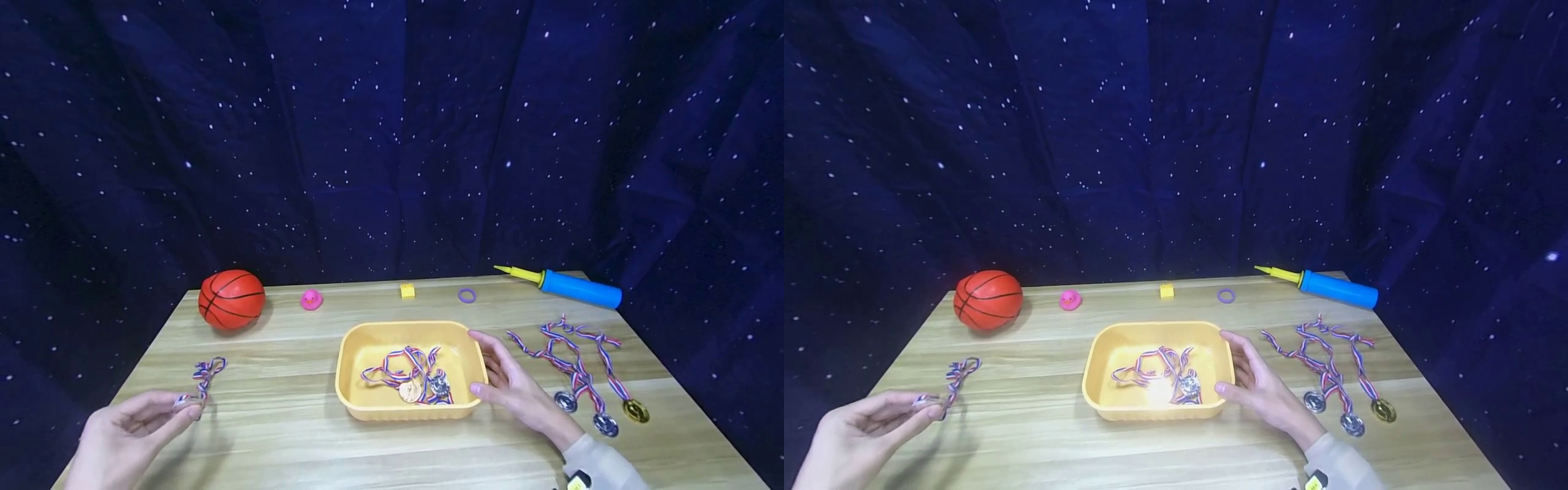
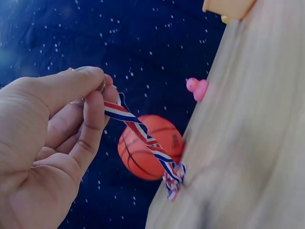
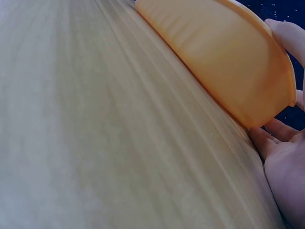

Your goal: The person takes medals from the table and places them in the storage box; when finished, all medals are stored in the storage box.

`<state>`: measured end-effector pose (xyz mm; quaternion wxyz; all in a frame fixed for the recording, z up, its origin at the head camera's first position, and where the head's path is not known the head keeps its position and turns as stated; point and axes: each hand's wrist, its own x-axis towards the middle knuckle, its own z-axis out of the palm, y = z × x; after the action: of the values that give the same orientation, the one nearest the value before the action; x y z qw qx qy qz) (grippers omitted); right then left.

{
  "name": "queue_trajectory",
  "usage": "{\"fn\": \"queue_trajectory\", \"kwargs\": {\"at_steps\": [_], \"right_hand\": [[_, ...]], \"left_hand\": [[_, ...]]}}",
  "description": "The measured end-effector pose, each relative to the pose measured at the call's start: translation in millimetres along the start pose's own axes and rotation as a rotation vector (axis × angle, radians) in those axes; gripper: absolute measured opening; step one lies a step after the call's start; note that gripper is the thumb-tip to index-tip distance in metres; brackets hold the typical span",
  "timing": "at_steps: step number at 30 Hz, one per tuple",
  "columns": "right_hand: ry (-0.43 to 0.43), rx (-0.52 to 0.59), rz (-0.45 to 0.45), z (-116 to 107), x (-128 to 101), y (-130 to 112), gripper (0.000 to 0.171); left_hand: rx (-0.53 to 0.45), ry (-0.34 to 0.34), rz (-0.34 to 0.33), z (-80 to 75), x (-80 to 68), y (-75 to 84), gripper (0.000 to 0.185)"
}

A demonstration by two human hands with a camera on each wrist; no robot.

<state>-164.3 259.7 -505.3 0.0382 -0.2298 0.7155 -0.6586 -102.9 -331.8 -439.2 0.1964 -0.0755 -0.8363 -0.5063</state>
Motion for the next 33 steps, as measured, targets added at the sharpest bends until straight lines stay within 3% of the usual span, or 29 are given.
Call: {"fn": "queue_trajectory", "kwargs": {"at_steps": [5, 12, 18, 26, 33], "right_hand": [[0.0, -0.005, -0.004, -1, 0, 0, 0.085], [0.004, -0.008, 0.014, -2, 0, -1, 0.085], [0.015, 0.001, 0.038, -2, -1, -3, 0.086], [0.019, 0.001, 0.039, -2, -1, -3, 0.086], [0.003, 0.001, 0.008, -1, -1, 0, 0.085]], "left_hand": [[0.07, -0.032, 0.034, 4.6, 11.7, 12.5, 0.019], [0.014, -0.085, -0.004, 15.8, 28.5, 30.1, 0.023], [-0.025, -0.075, -0.02, 27.1, 44.7, 44.7, 0.03], [-0.034, -0.059, 0.055, 42.6, 61.8, 64.0, 0.032], [-0.011, -0.019, 0.123, 41.2, 79.0, 83.5, 0.027]]}}
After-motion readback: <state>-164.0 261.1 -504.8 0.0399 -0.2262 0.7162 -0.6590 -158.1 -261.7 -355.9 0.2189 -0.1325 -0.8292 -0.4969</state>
